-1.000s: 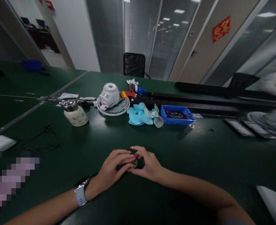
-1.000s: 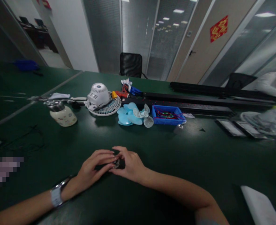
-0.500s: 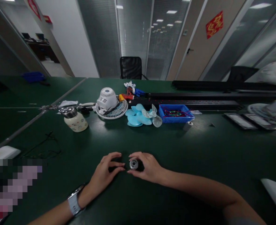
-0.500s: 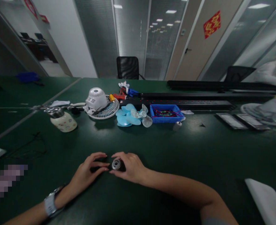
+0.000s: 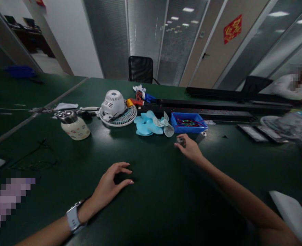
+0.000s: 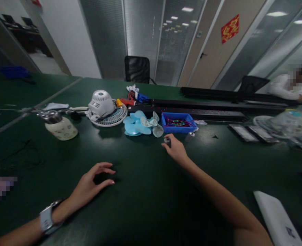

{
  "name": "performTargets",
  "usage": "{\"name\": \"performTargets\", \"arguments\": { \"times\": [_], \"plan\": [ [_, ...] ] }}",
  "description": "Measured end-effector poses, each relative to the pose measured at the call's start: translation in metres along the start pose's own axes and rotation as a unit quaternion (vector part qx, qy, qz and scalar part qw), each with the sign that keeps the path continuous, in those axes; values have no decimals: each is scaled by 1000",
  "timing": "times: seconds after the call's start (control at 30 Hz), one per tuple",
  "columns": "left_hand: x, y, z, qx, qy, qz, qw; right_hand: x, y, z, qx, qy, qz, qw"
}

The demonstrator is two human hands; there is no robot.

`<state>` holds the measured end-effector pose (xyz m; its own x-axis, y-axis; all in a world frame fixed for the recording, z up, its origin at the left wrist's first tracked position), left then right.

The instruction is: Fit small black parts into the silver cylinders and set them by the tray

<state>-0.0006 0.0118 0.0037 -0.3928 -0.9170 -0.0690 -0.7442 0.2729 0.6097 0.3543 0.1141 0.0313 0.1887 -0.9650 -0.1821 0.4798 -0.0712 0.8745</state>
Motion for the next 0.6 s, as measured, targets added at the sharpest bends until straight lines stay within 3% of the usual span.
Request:
{"name": "performTargets", "arguments": {
  "times": [0.17, 0.33, 0.43, 0.5, 0.53, 0.6],
  "plan": [
    [-1, -2, 2, 9, -4, -2, 1000, -27, 11, -40, 57, -60, -69, 994],
    [-1, 0, -3, 18, -6, -6, 1000, -23, 14, -36, 110, -100, -81, 986],
    [-1, 3, -8, 27, 15, -24, 999, -3, 23, -8, 183, -78, -140, 970],
    [-1, 6, -9, 26, 48, -46, 997, 15, 23, 25, 183, -13, -160, 970],
    [0, 8, -9, 26, 64, -58, 996, 23, 19, 43, 162, 33, -136, 977],
    [0, 11, -7, 27, 88, -79, 993, 38, 0, 83, 95, 148, -7, 984]
  ]
}}
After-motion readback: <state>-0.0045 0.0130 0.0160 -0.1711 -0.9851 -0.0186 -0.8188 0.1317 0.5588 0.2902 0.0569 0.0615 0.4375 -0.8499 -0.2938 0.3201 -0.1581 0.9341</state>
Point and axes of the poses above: each hand's wrist, its own x-axis away from the middle knuckle, its own y-axis out of the back of the hand, z = x × y, the point moved 3 cm from there along -x, towards the middle knuckle, and after that the axes turned 7 degrees about z, right-handed, at the moved point
